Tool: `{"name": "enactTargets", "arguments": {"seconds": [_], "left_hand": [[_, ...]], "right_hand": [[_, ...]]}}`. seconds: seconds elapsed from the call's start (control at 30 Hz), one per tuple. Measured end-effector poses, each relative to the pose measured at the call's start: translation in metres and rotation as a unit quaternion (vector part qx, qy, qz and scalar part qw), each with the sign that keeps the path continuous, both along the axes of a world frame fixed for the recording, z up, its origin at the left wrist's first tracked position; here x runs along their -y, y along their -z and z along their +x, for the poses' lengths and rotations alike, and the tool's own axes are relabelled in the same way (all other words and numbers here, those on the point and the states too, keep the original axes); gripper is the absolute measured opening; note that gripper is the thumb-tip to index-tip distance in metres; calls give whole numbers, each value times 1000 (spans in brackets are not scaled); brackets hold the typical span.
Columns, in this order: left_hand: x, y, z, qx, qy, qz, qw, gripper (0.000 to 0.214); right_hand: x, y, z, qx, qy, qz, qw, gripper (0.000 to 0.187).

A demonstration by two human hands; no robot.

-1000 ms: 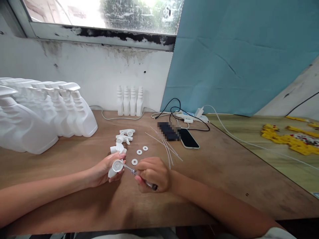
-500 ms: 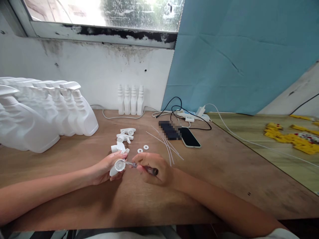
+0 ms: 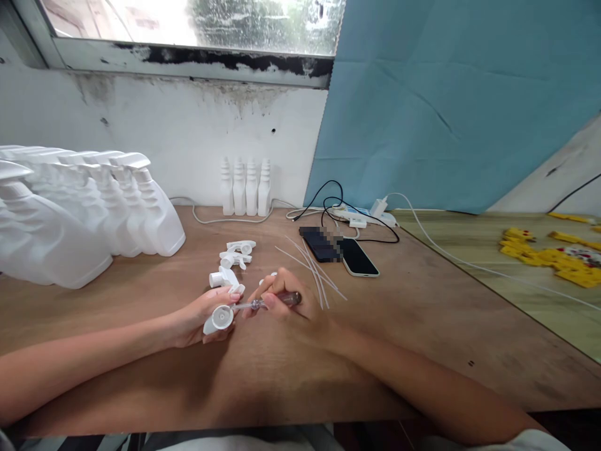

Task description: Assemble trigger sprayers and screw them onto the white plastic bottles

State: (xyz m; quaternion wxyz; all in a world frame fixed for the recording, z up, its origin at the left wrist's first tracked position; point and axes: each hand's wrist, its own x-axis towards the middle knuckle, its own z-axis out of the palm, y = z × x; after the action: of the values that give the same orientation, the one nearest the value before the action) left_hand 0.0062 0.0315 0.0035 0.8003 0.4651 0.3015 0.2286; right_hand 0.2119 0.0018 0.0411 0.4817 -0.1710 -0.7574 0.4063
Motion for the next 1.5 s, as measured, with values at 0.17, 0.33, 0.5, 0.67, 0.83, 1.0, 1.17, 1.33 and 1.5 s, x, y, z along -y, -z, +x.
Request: {"name": "enactTargets", "arguments": {"seconds": [0.17, 0.33, 0.5, 0.67, 0.83, 1.0, 1.17, 1.33, 1.5], "left_hand": [[-1, -22, -1, -55, -45, 97, 993, 29], [-32, -49, 1, -169, -104, 340, 919, 33], [-66, -60, 14, -249, -93, 508, 819, 28], [-81, -61, 4, -325, -120, 550, 760, 27], [-83, -50, -30, -396, -170, 498, 753, 42], [-87, -32, -52, -447, -166, 414, 775, 61], [-104, -18, -54, -506, -177, 407, 740, 45], [-113, -10, -56, -493, -197, 412, 740, 46], [-113, -7, -54, -441, -185, 381, 791, 57]], "right_hand": [[-11, -1, 3, -55, 15, -110, 992, 23], [-29, -1, 13, -49, 50, -124, 990, 21], [-44, 0, 27, -6, 145, -95, 985, 22], [-54, 2, 40, 95, 230, -35, 968, 22], [-64, 15, 49, 374, 281, 206, 860, 24], [-70, 28, 51, 539, 262, 275, 752, 25], [-74, 30, 54, 576, 259, 231, 740, 38], [-77, 34, 55, 578, 256, 209, 746, 41], [-80, 40, 56, 569, 253, 188, 759, 41]]}}
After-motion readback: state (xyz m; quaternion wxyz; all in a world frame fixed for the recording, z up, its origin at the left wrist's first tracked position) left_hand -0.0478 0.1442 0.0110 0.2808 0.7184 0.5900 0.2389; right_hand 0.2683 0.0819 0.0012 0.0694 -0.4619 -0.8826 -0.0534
